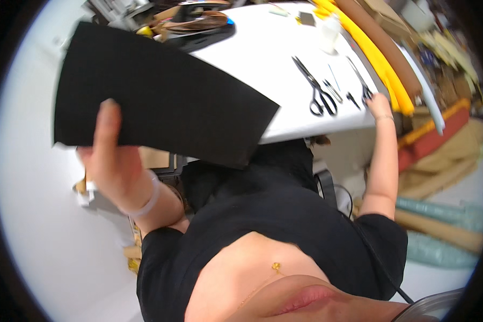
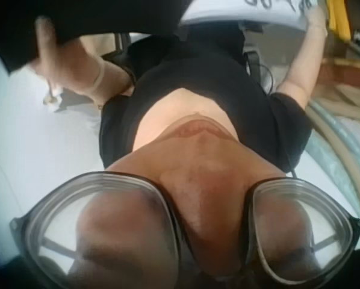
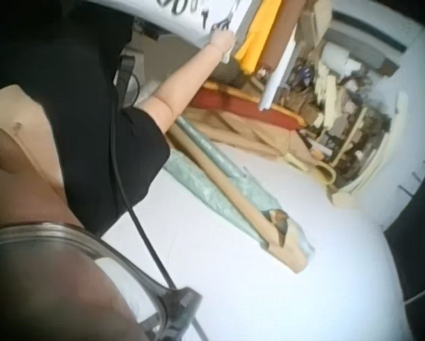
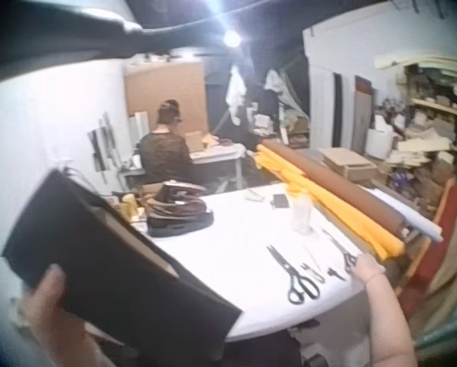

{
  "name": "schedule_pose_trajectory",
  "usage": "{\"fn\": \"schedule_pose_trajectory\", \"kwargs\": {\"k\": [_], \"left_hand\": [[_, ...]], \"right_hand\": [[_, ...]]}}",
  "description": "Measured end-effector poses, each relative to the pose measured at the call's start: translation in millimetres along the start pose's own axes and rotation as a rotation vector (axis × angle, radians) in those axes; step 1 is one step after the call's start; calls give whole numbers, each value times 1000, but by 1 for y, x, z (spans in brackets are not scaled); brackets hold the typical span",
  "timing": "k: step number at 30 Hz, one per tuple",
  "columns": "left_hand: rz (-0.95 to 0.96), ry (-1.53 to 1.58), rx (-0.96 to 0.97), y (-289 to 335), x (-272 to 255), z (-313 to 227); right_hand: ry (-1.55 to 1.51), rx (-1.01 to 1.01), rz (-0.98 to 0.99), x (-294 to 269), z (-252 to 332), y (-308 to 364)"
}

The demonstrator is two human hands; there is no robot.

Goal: The person uses a handheld iron to press black fabric onto a rectangular frame, then trims excess fabric with scissors and tucks edges with a small tool. The person repeats this process on multiple frames, folding and securing the fabric around the corners.

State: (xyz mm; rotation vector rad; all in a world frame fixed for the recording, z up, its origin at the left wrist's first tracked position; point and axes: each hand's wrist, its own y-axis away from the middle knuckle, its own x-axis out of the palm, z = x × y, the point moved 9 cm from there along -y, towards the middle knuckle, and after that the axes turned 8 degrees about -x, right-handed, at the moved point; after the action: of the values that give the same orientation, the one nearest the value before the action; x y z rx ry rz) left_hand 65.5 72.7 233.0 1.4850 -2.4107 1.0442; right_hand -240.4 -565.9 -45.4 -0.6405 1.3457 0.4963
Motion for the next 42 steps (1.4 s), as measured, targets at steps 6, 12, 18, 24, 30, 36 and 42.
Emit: {"fn": "schedule_pose_trajectory", "kwargs": {"k": [6, 12, 18, 24, 30, 36, 42], "left_hand": [[183, -8, -35, 2, 42, -2], [142, -100, -214, 10, 44, 7], [231, -90, -164, 26, 67, 1], [247, -56, -133, 42, 66, 1], [278, -66, -73, 49, 63, -1], [310, -31, -27, 50, 57, -1], [336, 12, -27, 52, 58, -3]], "right_hand": [[-1208, 281, 448, 1, 31, 8], [-1440, -223, 119, -134, 216, 101], [-789, -944, -341, -259, 324, 175], [-455, -1089, -391, -309, 363, 193], [-495, -1114, -400, -310, 370, 192], [-526, -1193, -351, -311, 379, 193], [-497, -1222, -362, -310, 384, 196]]}}
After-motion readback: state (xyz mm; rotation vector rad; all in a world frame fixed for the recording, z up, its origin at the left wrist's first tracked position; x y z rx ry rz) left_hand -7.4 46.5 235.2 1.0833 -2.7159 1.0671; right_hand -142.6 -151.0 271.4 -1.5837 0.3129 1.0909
